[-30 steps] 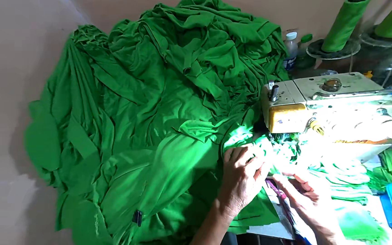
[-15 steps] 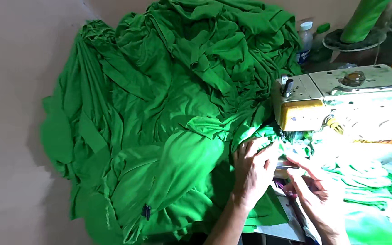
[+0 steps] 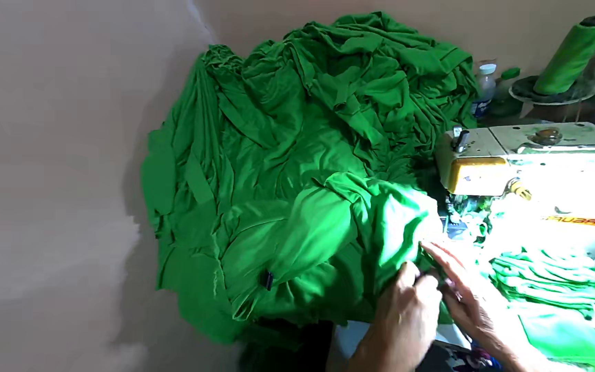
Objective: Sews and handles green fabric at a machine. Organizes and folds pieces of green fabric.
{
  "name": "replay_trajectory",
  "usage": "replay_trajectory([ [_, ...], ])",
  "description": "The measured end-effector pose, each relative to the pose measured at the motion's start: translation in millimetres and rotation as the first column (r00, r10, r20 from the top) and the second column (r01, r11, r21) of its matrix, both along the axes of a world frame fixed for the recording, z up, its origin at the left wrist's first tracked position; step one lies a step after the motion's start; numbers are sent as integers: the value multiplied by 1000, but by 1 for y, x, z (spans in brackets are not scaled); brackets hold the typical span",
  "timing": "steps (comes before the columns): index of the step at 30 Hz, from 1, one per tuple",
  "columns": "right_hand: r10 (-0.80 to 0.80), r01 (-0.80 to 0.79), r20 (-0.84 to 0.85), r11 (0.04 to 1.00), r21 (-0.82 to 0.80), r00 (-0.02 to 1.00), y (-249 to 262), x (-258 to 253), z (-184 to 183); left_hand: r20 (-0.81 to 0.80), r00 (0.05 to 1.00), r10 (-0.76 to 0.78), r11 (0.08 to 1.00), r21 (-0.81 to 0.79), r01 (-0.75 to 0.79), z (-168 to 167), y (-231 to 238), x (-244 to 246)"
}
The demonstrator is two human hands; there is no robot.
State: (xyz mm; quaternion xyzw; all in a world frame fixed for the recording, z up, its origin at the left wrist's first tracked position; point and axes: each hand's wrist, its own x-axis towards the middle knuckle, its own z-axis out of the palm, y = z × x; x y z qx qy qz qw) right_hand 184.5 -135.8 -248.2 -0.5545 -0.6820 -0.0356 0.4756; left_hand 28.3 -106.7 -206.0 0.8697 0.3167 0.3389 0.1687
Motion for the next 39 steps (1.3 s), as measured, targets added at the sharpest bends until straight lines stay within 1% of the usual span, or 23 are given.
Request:
replay_trajectory([
  [2,-282,283,63,959,-9,957,-10,6,-3,72,994,-79,996,50,75,-12,-8,-20],
  [3,-419,423,52,902,-86,906,-19,7,0,125,990,-67,994,90,56,-17,-9,-31],
  [4,-487,483,29,854,-192,873,-28,6,6,189,981,-39,994,103,20,-20,-9,-43],
  [5,-470,458,19,851,-257,883,-36,2,14,257,966,7,994,101,-34,-20,-7,-57],
  [6,-376,369,26,889,-272,926,-43,-6,21,324,944,64,989,104,-103,-19,-4,-73],
  [8,9,-21,-33,923,-385,999,-51,-24,37,426,883,198,949,143,-282,-14,10,-110],
  [10,339,-356,-133,776,-521,932,-37,-35,54,505,806,308,875,182,-449,-10,25,-146],
  [11,416,-427,-144,744,-514,898,-24,-38,60,542,767,343,846,177,-503,-9,31,-159],
  [12,436,-444,-129,774,-451,891,-6,-43,64,567,735,372,828,155,-539,-9,34,-167],
  [14,355,-364,-88,875,-320,931,33,-63,85,559,701,443,807,92,-583,-11,36,-175],
  [17,136,-140,-32,961,-240,990,97,-100,117,459,738,495,808,69,-585,-19,35,-175],
  [20,-61,92,107,945,-314,992,156,-124,122,397,774,493,804,132,-580,-34,40,-177],
  [23,-135,151,71,925,-349,988,166,-132,117,350,783,515,801,128,-585,-37,42,-182],
  [25,-43,28,-77,983,-182,996,144,-136,108,333,780,530,800,109,-590,-37,42,-186],
  [26,74,-90,-170,992,-86,983,129,-139,98,323,781,535,801,99,-590,-37,42,-188],
  [28,362,-379,-295,925,-1,884,89,-147,73,312,784,537,797,119,-593,-40,44,-191],
  [30,526,-560,-289,827,-43,800,51,-144,50,323,795,514,799,157,-581,-44,46,-192],
  [32,409,-432,-189,897,-98,893,19,-124,36,306,809,502,805,175,-566,-46,45,-194],
  [34,65,-69,-164,997,-24,984,-4,-88,28,284,807,518,806,154,-571,-46,41,-193],
  [36,-308,306,-282,951,-52,909,-19,-51,23,271,800,536,794,161,-586,-49,39,-190],
  [37,-409,384,-360,912,-144,838,-24,-35,20,273,794,544,787,165,-595,-50,39,-187],
  [38,-436,339,-472,898,-279,766,-29,-24,19,277,789,548,780,171,-602,-52,39,-185],
  [39,-399,192,-612,906,-377,683,-33,-16,18,281,788,548,777,180,-604,-53,40,-183],
])
